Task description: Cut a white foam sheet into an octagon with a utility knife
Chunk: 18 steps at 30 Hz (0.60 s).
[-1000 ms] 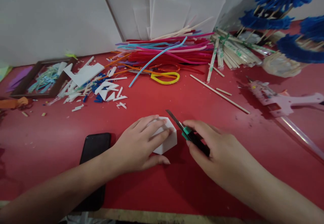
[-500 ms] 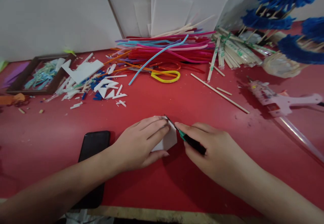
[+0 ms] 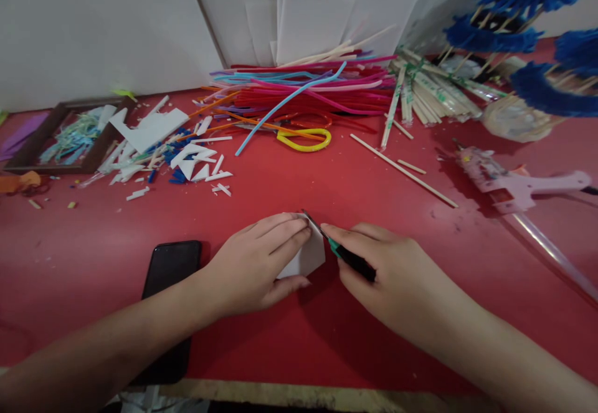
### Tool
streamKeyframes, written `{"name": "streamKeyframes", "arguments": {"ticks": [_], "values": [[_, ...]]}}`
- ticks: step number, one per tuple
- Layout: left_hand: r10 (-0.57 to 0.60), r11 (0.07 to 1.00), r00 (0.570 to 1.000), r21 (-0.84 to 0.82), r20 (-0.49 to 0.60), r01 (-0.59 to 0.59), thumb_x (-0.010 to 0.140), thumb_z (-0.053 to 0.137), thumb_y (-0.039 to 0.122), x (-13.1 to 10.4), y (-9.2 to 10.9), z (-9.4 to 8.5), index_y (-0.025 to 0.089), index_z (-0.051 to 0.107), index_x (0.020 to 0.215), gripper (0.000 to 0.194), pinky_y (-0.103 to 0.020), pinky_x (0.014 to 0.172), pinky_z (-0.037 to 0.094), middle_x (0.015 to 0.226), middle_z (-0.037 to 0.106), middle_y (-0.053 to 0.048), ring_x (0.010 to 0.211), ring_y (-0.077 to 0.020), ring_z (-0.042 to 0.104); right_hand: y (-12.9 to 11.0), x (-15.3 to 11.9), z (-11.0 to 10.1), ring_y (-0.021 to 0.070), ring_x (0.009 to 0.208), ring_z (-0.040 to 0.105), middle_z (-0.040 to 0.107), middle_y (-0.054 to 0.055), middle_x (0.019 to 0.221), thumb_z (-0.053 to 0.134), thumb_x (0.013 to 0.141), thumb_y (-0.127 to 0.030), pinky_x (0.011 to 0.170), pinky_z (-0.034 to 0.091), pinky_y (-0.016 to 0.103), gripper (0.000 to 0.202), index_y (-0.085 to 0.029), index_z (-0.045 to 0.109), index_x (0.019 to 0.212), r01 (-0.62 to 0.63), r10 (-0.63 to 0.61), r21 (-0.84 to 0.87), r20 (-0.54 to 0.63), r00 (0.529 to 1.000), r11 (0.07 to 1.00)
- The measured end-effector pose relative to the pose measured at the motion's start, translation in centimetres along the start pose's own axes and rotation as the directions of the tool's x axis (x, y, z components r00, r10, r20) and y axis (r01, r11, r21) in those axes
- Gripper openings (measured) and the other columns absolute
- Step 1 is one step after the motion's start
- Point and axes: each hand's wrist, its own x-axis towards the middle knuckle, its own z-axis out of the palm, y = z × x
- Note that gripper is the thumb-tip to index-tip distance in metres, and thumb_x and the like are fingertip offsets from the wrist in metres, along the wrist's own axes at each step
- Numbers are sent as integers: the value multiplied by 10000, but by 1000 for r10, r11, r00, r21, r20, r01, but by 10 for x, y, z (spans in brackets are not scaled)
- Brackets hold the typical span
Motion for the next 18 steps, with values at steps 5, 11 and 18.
{"name": "streamKeyframes", "arguments": {"ticks": [5,11,18], "values": [[-15,1000,1000,17,15,14,951,673,477,1,1,-1,85,564,1360,577,-468,1159,496,1384,648,-190,1354,-346,585,1,-1,-1,206,783,783,810,90,982,535,937,-209,636,617,299,417,-205,711,1315,0,0,-40,8,1000,999],[-22,999,999,34,25,21,945,698,455,0,3,-1,72,567,1355,575,-453,1181,482,1385,650,-184,1355,-333,588,-3,2,-6,200,797,777,804,105,985,504,942,-159,655,612,282,441,-186,702,1335,19,-14,-68,66,998,998],[-30,999,999,16,21,30,941,703,414,2,4,-2,71,564,1343,546,-458,1177,488,1383,649,-187,1351,-325,592,-3,5,-7,170,733,747,770,67,885,505,919,-133,631,586,259,480,-227,708,1343,7,-3,-42,95,996,999]]}}
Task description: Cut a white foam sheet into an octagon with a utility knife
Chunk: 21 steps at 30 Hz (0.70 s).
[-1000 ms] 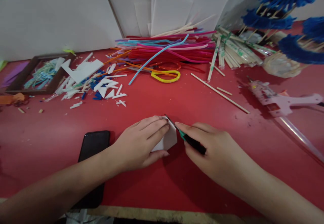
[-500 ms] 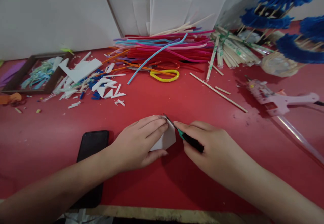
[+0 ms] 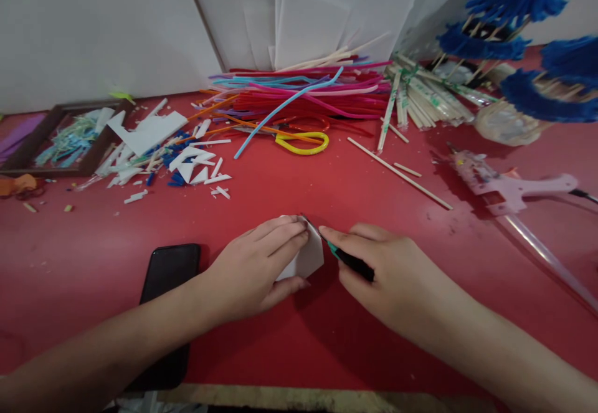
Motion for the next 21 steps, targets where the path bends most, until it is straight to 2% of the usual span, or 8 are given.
{"name": "streamKeyframes", "arguments": {"ticks": [5,11,17,21], "values": [[-2,1000,1000,-12,5,3,923,722,394,0,1,-1,82,560,1342,547,-467,1173,490,1370,656,-178,1341,-331,598,-1,3,2,150,665,710,723,48,797,500,921,-146,599,561,239,456,-200,724,1314,8,-9,-6,-21,1000,1000],[0,1000,1000,-16,4,0,911,741,373,1,1,-1,57,571,1325,548,-466,1174,491,1360,660,-187,1340,-331,595,-1,-2,1,152,649,704,721,59,805,494,910,-130,580,556,241,457,-199,737,1291,33,-35,-41,-43,998,999],[15,1000,1000,-13,10,-15,893,759,362,2,2,-1,17,590,1306,564,-466,1190,476,1332,664,-199,1341,-348,587,0,6,0,167,697,707,704,58,801,496,912,-124,619,559,258,439,-187,734,1275,51,-50,-65,15,999,997],[-11,1000,1000,-9,28,12,907,742,379,3,3,0,51,586,1325,553,-460,1196,469,1343,662,-185,1361,-337,576,1,7,1,167,694,705,701,62,814,493,929,-138,621,560,258,445,-165,704,1319,41,-39,-61,24,999,997]]}}
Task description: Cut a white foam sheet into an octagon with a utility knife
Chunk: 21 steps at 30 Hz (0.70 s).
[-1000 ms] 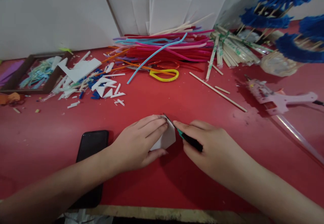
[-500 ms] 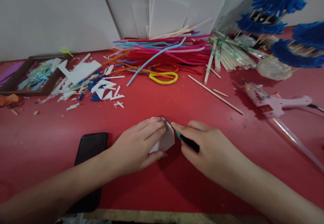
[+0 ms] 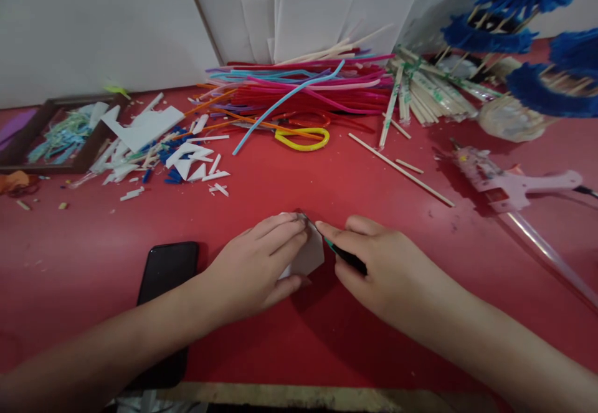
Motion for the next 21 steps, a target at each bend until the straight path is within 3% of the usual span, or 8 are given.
{"name": "streamKeyframes", "arguments": {"ticks": [9,17,21], "values": [[12,998,1000,58,-19,-11,927,738,403,-2,0,1,58,576,1348,568,-425,1203,455,1391,649,-187,1398,-308,553,-3,-14,-2,167,676,717,696,58,773,488,906,-130,590,577,248,413,-156,747,1227,30,-31,-29,-48,998,999],[17,1000,999,10,-46,-16,953,713,415,-3,0,1,31,534,1396,613,-454,1184,472,1389,648,-202,1389,-319,554,-1,-50,3,212,710,755,746,89,857,543,942,-207,598,632,283,408,-207,737,1301,-83,85,36,-55,995,996],[23,1000,999,3,-45,-23,957,700,424,-2,-2,0,41,558,1368,580,-463,1165,490,1372,662,-191,1357,-321,578,-4,-61,3,237,699,766,761,92,854,533,945,-210,549,637,304,406,-240,743,1291,-108,110,21,-113,987,994]]}}
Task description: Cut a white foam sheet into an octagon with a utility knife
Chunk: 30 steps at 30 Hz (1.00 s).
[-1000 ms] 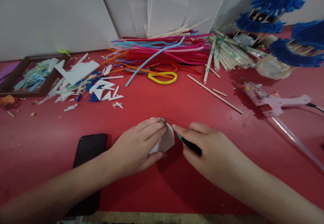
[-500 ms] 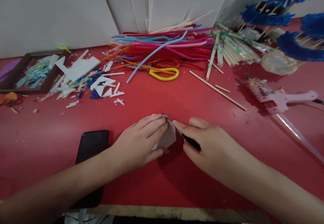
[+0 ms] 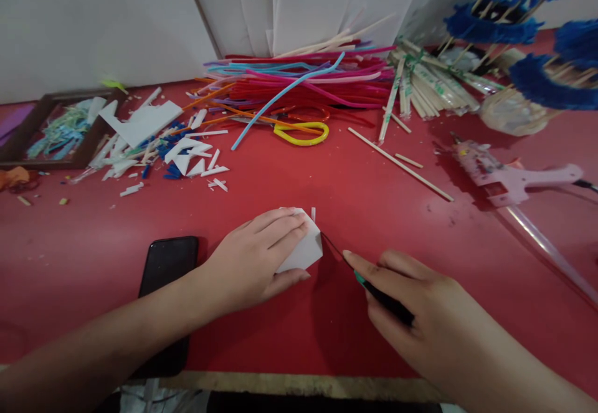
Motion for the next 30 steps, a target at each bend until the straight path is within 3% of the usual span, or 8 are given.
{"name": "streamKeyframes", "arguments": {"ticks": [11,15,17,21,23,26,30], "values": [[35,997,999,61,19,-36,961,676,481,-2,1,-7,63,608,1296,540,-446,1068,538,1311,680,-173,1298,-332,608,-10,29,-9,210,664,726,759,66,837,577,941,-270,546,587,308,424,-264,703,1346,-67,69,84,-10,998,994],[4,1000,1000,24,-6,-4,1000,547,602,-2,-1,-7,115,658,1169,527,-459,934,570,1147,709,-138,1096,-317,660,1,54,-7,232,727,728,788,87,959,620,893,-335,626,594,363,424,-266,727,1297,-169,174,175,-18,985,970],[-31,999,999,-18,-28,31,1039,487,557,0,-3,-7,126,664,1123,473,-441,890,568,1085,704,-126,1013,-292,659,9,67,-3,246,777,738,789,81,977,680,838,-386,679,601,388,471,-255,726,1288,-286,302,317,-2,953,904],[-110,994,991,-10,-83,109,1059,445,224,7,-9,-14,124,651,1153,248,-395,941,530,1159,694,-129,1037,-249,640,20,84,2,197,561,673,698,1,658,768,733,-499,552,569,355,643,-195,697,1296,-449,464,589,137,875,672],[-137,989,990,42,-42,139,1025,449,122,15,-14,-20,145,664,1139,244,-386,937,518,1156,699,-111,1036,-242,635,23,86,2,177,500,637,655,-33,587,791,715,-499,508,547,340,668,-204,687,1306,-458,480,636,154,864,621],[-147,988,984,67,100,141,989,475,68,36,-26,-29,163,688,1111,263,-360,875,512,1114,701,-86,1027,-237,638,24,85,1,164,481,621,656,-44,580,816,691,-455,493,538,331,625,-230,705,1264,-454,502,689,149,852,565],[-2,998,964,-54,266,17,960,653,177,72,-43,-30,216,711,1142,195,-318,870,488,1227,660,-64,1143,-230,617,27,84,0,167,500,622,631,-46,569,800,671,-445,487,535,320,581,-223,723,1202,-446,532,730,133,836,518]]}}
